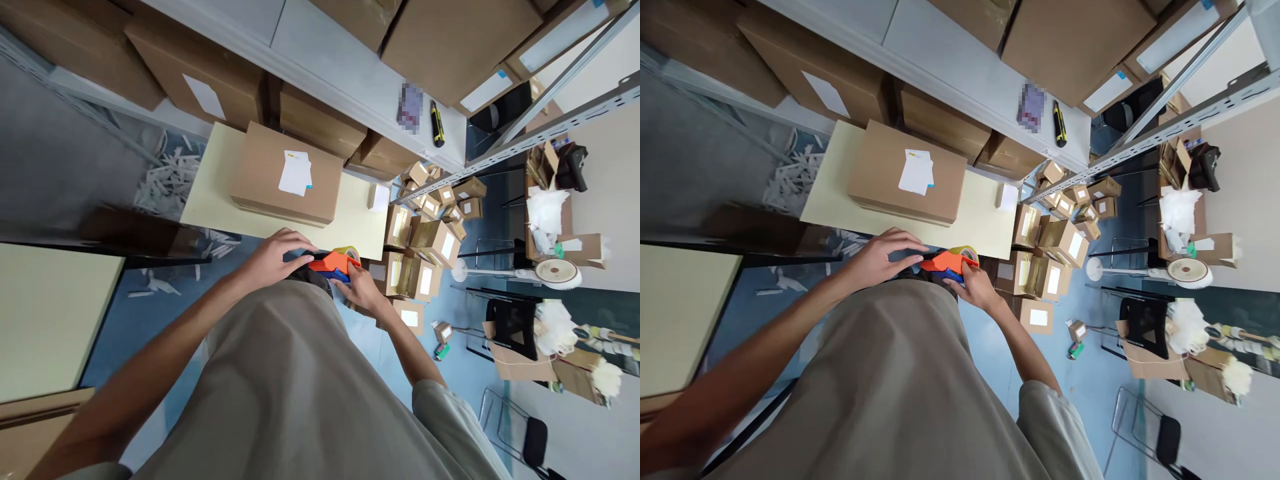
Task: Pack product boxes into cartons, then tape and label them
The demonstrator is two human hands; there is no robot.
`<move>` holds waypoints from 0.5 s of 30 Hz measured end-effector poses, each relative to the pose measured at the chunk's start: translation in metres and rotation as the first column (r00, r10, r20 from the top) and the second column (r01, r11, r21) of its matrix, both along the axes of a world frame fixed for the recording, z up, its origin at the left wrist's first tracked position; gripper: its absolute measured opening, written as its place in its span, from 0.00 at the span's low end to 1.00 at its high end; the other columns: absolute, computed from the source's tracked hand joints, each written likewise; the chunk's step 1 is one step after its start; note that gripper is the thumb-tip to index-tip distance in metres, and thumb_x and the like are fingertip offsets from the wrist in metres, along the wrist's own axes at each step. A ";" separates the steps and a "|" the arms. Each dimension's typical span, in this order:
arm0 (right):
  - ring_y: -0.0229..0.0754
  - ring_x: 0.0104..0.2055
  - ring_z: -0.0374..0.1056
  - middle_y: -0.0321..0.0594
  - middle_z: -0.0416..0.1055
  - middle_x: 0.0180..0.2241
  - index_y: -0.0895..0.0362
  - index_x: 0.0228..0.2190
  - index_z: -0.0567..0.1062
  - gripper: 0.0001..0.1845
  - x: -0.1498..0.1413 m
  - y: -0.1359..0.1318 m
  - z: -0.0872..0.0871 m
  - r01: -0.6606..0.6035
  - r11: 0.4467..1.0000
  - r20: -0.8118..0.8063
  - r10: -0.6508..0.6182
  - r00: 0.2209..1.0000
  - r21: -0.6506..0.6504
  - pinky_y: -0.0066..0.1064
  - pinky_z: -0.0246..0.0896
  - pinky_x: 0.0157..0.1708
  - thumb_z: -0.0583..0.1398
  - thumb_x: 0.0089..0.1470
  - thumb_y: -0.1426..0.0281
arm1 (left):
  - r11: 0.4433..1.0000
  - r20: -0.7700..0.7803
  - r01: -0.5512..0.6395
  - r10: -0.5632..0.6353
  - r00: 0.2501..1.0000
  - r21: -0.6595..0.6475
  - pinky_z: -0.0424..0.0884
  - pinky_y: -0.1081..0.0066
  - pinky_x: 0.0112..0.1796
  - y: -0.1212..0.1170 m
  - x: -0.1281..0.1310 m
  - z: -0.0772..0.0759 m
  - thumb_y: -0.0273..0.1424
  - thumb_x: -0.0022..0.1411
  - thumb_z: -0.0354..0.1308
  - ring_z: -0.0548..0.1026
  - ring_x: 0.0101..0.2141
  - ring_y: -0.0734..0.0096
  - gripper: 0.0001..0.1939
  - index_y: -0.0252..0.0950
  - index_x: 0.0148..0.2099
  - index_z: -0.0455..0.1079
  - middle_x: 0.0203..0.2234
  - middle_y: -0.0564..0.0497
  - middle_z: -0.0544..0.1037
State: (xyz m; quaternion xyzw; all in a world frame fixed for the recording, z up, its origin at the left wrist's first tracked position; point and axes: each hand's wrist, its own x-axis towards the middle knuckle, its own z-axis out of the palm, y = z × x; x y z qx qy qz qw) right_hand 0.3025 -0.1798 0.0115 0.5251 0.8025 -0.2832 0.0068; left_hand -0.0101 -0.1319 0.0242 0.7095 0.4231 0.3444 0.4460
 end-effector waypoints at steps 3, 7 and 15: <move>0.64 0.53 0.82 0.58 0.83 0.49 0.57 0.57 0.74 0.28 0.004 -0.006 0.011 -0.007 1.000 0.003 0.007 1.000 0.016 0.51 0.80 0.54 0.62 0.76 0.45 | 0.998 -0.002 -0.054 0.054 0.999 0.039 0.77 0.49 0.64 -0.011 0.003 0.013 0.48 0.75 0.65 0.81 0.56 0.49 0.16 0.48 0.54 0.87 0.50 0.47 0.87; 0.65 0.54 0.81 0.59 0.82 0.49 0.57 0.57 0.74 0.29 0.008 -0.012 0.023 -0.029 0.998 0.025 0.028 0.999 0.050 0.53 0.79 0.54 0.61 0.76 0.44 | 0.998 -0.008 -0.065 0.065 0.998 0.018 0.77 0.47 0.65 -0.016 0.009 0.023 0.47 0.75 0.65 0.80 0.57 0.47 0.16 0.48 0.55 0.87 0.50 0.47 0.86; 0.64 0.50 0.81 0.57 0.82 0.46 0.54 0.50 0.73 0.26 0.015 -0.015 0.034 -0.136 0.989 0.075 0.131 0.989 0.062 0.53 0.78 0.52 0.56 0.78 0.43 | 1.000 0.044 0.004 -0.003 0.999 -0.023 0.80 0.51 0.59 -0.017 0.025 0.018 0.46 0.76 0.62 0.82 0.50 0.51 0.13 0.48 0.44 0.85 0.42 0.48 0.86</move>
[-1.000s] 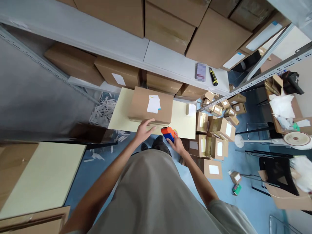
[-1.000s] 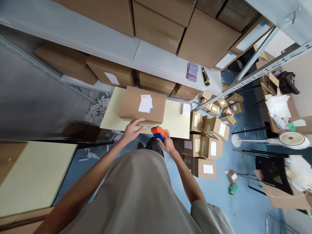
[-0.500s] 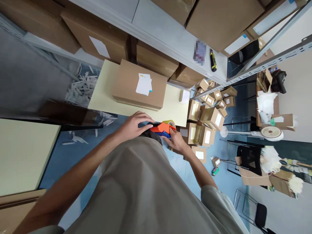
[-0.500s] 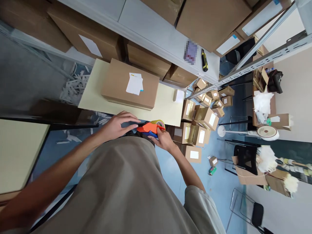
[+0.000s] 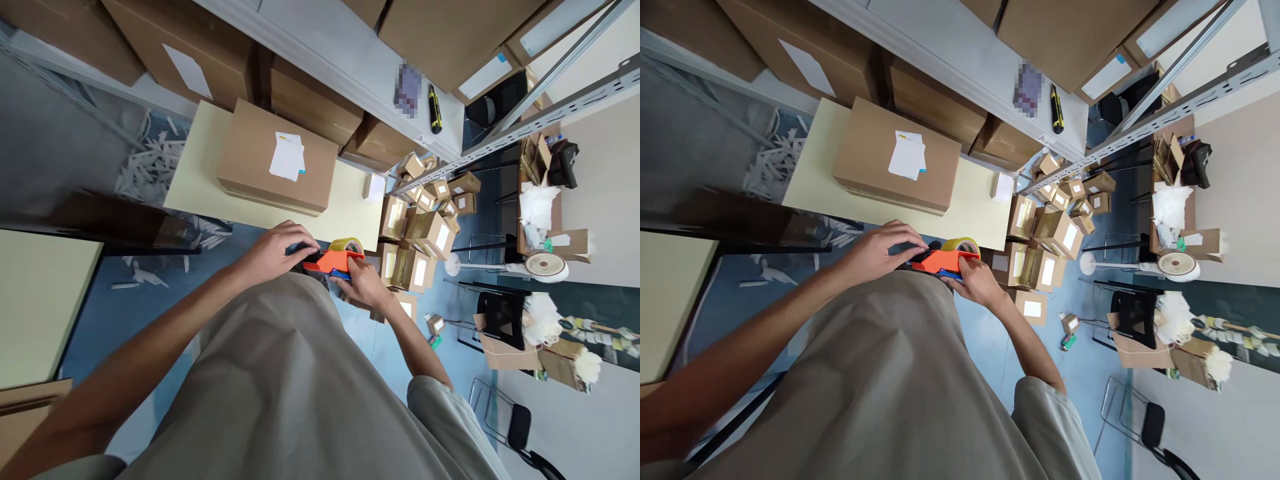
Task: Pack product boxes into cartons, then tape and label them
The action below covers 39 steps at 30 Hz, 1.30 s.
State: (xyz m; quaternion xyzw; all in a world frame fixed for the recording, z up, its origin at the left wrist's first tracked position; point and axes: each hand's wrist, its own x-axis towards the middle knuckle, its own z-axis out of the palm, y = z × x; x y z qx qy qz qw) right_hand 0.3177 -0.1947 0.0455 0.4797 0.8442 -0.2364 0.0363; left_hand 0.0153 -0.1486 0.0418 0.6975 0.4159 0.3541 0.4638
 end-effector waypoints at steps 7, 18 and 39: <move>0.62 0.48 0.82 0.55 0.83 0.44 0.56 0.55 0.72 0.28 0.004 0.006 -0.011 -0.012 0.998 0.058 0.015 0.998 -0.060 0.48 0.77 0.48 0.55 0.79 0.44 | 0.998 0.025 -0.057 0.056 0.998 0.021 0.80 0.60 0.49 0.000 0.012 -0.033 0.47 0.77 0.62 0.81 0.43 0.57 0.15 0.44 0.42 0.82 0.39 0.48 0.84; 0.58 0.41 0.82 0.50 0.84 0.42 0.53 0.52 0.75 0.27 0.054 0.042 -0.046 0.021 0.974 0.168 0.018 0.986 -0.226 0.43 0.74 0.43 0.57 0.78 0.42 | 0.960 -0.047 -0.251 0.247 0.968 -0.122 0.78 0.62 0.46 0.005 0.032 -0.130 0.43 0.71 0.63 0.82 0.40 0.59 0.12 0.41 0.41 0.81 0.39 0.46 0.87; 0.71 0.52 0.83 0.67 0.83 0.51 0.64 0.63 0.71 0.32 0.125 0.142 -0.157 0.098 0.990 0.404 -0.050 0.913 -0.098 0.53 0.75 0.53 0.55 0.80 0.48 | 0.575 -0.131 -0.816 0.807 0.576 -0.048 0.74 0.66 0.48 0.070 0.090 -0.258 0.30 0.73 0.65 0.77 0.38 0.66 0.04 0.38 0.44 0.81 0.43 0.47 0.85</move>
